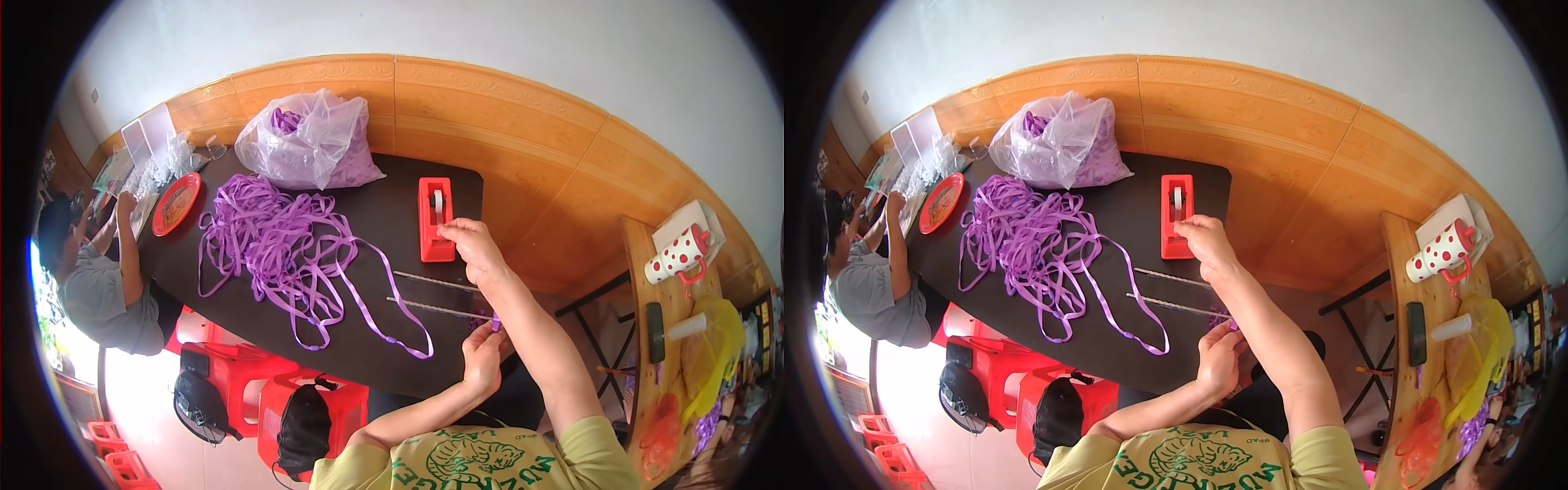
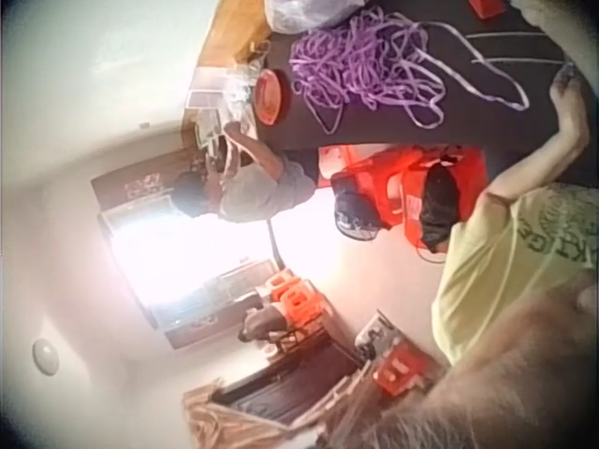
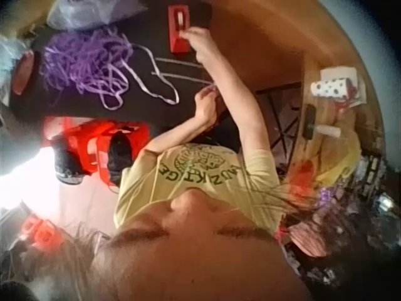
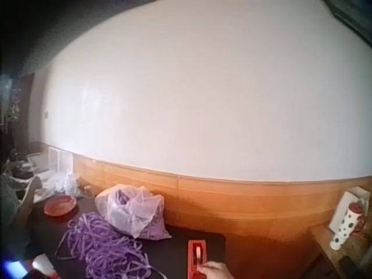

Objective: Wrapping and weaving purple ribbons around two horizontal metal rods to create a pattern.

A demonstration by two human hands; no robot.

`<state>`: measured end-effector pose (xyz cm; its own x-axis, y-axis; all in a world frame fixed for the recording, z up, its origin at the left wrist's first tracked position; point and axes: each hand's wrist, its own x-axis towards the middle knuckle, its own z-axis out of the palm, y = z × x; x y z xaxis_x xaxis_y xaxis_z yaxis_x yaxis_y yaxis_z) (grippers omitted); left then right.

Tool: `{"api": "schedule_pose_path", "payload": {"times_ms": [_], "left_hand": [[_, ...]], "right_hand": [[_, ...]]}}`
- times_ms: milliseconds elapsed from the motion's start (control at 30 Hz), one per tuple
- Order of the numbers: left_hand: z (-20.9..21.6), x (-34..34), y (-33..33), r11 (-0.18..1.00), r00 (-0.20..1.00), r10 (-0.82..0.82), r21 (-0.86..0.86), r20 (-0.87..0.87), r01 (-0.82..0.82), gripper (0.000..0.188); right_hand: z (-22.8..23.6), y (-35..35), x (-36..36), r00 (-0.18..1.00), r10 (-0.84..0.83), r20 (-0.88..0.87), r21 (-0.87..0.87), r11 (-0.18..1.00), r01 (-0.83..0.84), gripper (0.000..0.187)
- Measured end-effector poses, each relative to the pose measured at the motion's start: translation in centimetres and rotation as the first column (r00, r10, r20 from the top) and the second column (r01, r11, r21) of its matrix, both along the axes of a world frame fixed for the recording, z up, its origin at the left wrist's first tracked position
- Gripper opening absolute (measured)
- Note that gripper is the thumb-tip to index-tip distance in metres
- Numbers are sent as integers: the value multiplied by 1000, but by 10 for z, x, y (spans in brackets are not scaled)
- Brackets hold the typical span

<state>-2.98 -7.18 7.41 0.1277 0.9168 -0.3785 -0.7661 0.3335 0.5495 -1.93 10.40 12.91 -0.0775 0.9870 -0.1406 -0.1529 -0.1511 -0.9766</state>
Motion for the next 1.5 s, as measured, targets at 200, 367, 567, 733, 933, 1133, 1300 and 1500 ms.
{"api": "schedule_pose_path", "payload": {"times_ms": [200,367,567,733,933,1133,1300,1500], "left_hand": [[8,-4,-2,1000,993,-22,-16,115,24,27],[5,-4,-2,998,992,-52,-33,115,56,22],[5,-1,-3,1000,994,19,-4,107,-18,16],[13,-2,-2,1000,994,-1,-30,112,4,15],[10,-1,-1,998,997,9,-65,78,-3,21],[6,-3,-3,999,996,-23,-26,85,25,31],[3,1,-3,999,996,-39,-8,80,40,34],[1,2,1,1000,1000,21,-13,-18,-21,17]], "right_hand": [[25,-25,-8,996,-69,-63,-98,993,63,8],[29,-47,-5,992,-38,-118,-52,998,32,8],[-8,-57,-5,995,-77,-69,26,997,79,8],[-33,-49,-3,987,-148,66,130,982,139,9],[-38,-46,-3,921,-260,289,336,929,156,12],[-45,-37,4,838,-304,454,397,911,115,11],[-53,-32,17,748,-363,556,508,860,39,10],[12,-49,79,858,98,505,334,894,-298,14]]}}
